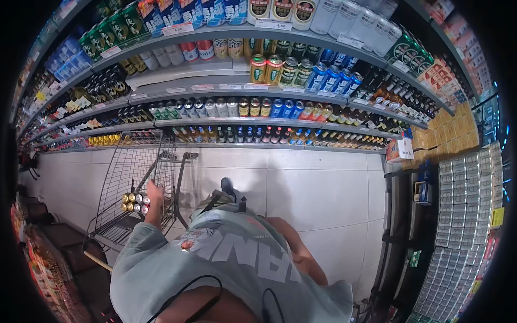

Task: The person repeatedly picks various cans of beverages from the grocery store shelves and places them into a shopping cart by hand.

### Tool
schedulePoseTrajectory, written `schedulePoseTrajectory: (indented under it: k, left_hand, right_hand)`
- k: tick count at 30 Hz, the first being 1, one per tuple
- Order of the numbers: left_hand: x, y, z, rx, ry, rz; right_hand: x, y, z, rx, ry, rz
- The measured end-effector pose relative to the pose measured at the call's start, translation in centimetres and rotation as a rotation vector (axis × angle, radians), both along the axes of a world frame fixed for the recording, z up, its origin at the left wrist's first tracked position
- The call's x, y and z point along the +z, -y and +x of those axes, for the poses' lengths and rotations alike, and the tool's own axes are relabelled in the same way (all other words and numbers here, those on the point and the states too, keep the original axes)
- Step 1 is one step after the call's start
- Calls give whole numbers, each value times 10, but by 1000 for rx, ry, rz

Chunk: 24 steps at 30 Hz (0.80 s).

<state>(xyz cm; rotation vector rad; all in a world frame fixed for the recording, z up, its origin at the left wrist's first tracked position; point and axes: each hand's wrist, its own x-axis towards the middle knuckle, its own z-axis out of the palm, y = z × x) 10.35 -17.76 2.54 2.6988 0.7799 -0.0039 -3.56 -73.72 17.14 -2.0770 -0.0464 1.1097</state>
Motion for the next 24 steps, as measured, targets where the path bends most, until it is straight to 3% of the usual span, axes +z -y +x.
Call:
schedulePoseTrajectory:
  k: [1, 5, 8, 11, 14, 17, 20, 24]
  left_hand:
    - [-8, -16, -3, 86, -11, 59]
    - [-63, -59, -20, 283, -217, -114]
    - [-5, -15, -27, 329, -293, -101]
    - [-23, -17, -28, 353, -196, -29]
    - [-12, 0, -25, 410, -173, 30]
    - [4, 11, -28, 419, -207, 20]
    - [-13, 8, -38, 458, -196, 4]
    - [-1, 24, -46, 540, -86, 15]
  right_hand:
    - [-2, 1, 15, 60, 23, 18]
    - [-23, -8, 95, 208, 99, 66]
    - [-26, -49, 160, 307, 261, -18]
    - [-21, -105, 229, 401, 372, 21]
    - [-23, -169, 283, 470, 434, 187]
    - [-36, -227, 320, 639, 410, 154]
    - [-70, -275, 344, 779, 391, 326]
    - [-98, -341, 382, 981, 499, 355]
